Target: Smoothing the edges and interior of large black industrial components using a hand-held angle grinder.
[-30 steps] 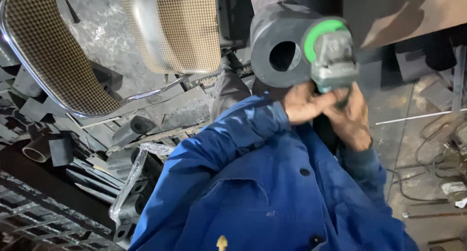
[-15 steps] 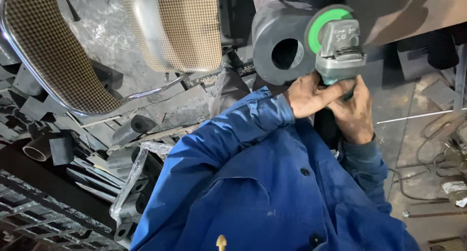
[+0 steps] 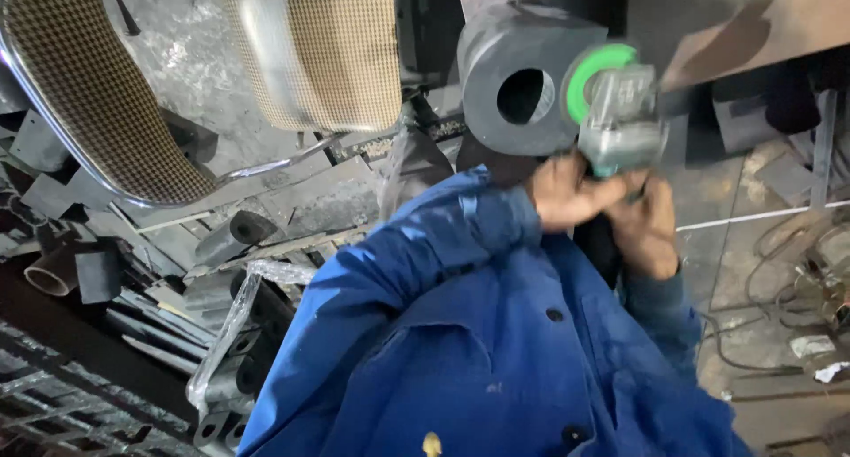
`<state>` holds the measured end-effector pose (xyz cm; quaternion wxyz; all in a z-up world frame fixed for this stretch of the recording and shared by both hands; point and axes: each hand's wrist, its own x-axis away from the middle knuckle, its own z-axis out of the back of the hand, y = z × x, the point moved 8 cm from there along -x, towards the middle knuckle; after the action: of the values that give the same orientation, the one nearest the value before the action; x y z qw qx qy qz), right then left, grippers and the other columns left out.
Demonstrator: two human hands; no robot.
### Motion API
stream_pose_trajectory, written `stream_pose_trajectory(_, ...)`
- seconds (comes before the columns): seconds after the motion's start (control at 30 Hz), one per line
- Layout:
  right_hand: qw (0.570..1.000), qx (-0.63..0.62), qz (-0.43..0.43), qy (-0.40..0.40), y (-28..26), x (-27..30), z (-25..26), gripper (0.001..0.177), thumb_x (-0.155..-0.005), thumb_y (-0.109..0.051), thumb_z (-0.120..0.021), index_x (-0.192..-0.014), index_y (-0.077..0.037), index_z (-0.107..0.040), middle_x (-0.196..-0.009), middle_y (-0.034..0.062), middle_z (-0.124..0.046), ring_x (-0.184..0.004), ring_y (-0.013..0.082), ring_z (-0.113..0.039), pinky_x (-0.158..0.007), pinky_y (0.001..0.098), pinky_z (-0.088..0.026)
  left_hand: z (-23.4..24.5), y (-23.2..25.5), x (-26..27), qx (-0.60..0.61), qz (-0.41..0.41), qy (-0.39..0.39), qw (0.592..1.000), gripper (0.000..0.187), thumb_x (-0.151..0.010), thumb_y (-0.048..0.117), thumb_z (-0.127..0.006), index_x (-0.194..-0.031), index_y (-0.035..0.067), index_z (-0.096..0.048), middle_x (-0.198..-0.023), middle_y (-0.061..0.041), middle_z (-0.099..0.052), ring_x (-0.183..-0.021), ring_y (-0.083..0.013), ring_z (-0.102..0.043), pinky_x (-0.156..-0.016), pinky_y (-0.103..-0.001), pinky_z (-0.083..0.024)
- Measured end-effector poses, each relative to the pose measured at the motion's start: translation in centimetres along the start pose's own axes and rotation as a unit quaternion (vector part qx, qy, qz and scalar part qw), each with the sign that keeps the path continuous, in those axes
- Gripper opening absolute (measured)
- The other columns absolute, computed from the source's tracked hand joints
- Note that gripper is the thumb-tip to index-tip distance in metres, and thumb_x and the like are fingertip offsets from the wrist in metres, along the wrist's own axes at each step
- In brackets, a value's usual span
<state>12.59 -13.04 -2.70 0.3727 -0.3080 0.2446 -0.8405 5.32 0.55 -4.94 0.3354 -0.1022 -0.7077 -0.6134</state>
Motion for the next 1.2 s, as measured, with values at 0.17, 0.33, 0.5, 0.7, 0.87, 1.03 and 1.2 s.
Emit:
stream_pose_trajectory(0.17, 0.965, -0.102, -0.237, -0.053, 5.7, 3.0, -2.1, 0.051, -0.094, -0.041, -0.073, -0.121, 0.0, -0.059, -0.119, 0.0244, -0.067, -0.112, 0.0378, -0.067, -0.095, 0.0516, -0.052, -1.0, -1.6, 0.2, -0.006, 0.033, -0.057, 0.998, 0.07, -0.086, 0.063, -0.064, -0.126, 0.007, -0.07, -0.113, -0.022, -0.075, -0.109, -0.0318, -0.073, -0.094, -0.039, -0.056)
stream_pose_trajectory(0.33, 0.997, 0.071, 0.026, 0.011, 3.1, 0.4, -1.3, 0.07, -0.101, -0.035, -0.073, -0.149, 0.009, -0.048, -0.137, 0.0357, -0.055, -0.124, 0.0502, -0.055, -0.1, 0.0542, -0.048, 1.7, 2.0, -0.1, -0.008, -0.001, -0.019, 1.0, 0.065, -0.088, 0.063, -0.062, -0.122, 0.009, -0.076, -0.111, -0.018, -0.08, -0.108, -0.0284, -0.078, -0.093, -0.038, -0.059)
stream_pose_trajectory(0.5, 0.953, 0.264, 0.15, 0.001, 2.4, 1.9, -2.5, 0.047, -0.101, -0.027, -0.077, -0.14, -0.009, -0.061, -0.135, 0.028, -0.062, -0.123, 0.0438, -0.061, -0.101, 0.0453, -0.051, 0.6, 0.1, 1.6, 0.122, -0.035, -0.013, 0.992, 0.07, -0.088, 0.055, -0.067, -0.136, 0.004, -0.061, -0.12, -0.018, -0.074, -0.116, -0.03, -0.07, -0.098, -0.039, -0.054)
stream_pose_trajectory(0.7, 0.999, -0.036, 0.027, 0.007, 0.1, -3.3, -1.8, 0.047, -0.096, -0.029, -0.082, -0.12, 0.003, -0.058, -0.111, 0.0246, -0.066, -0.096, 0.0431, -0.066, -0.081, 0.0438, -0.05, 4.2, 0.6, 1.2, 0.15, 0.023, -0.024, 0.988, 0.067, -0.089, 0.053, -0.068, -0.134, 0.003, -0.067, -0.121, -0.018, -0.078, -0.117, -0.0252, -0.075, -0.099, -0.037, -0.058)
stream_pose_trajectory(0.87, 0.938, 0.173, 0.27, 0.134, -5.3, -1.3, -0.3, 0.037, -0.093, -0.009, -0.089, -0.123, 0.001, -0.068, -0.116, 0.0267, -0.07, -0.102, 0.04, -0.07, -0.086, 0.0443, -0.056, 3.5, 1.4, 0.4, 0.064, 0.024, -0.039, 0.997, 0.067, -0.086, 0.06, -0.065, -0.126, 0.008, -0.074, -0.112, -0.018, -0.079, -0.108, -0.0283, -0.073, -0.095, -0.038, -0.056)
stream_pose_trajectory(1.03, 0.985, -0.168, -0.006, -0.041, -4.5, -5.3, -0.2, 0.031, -0.099, -0.016, -0.074, -0.125, -0.002, -0.065, -0.116, 0.0161, -0.07, -0.1, 0.0234, -0.071, -0.085, 0.0355, -0.054, 4.4, 0.9, 0.1, 0.093, 0.006, -0.01, 0.996, 0.067, -0.085, 0.058, -0.068, -0.127, 0.005, -0.071, -0.115, -0.018, -0.078, -0.111, -0.028, -0.074, -0.096, -0.038, -0.057)
stream_pose_trajectory(1.2, 0.971, -0.198, -0.073, -0.113, -7.0, -6.2, -2.7, 0.03, -0.094, -0.018, -0.073, -0.116, 0.0, -0.064, -0.099, 0.0147, -0.072, -0.089, 0.0179, -0.07, -0.075, 0.0348, -0.054, 7.4, 0.9, 2.2, 0.159, 0.015, 0.008, 0.987, 0.069, -0.09, 0.06, -0.064, -0.131, 0.005, -0.068, -0.119, -0.018, -0.078, -0.117, -0.0277, -0.075, -0.101, -0.038, -0.057)
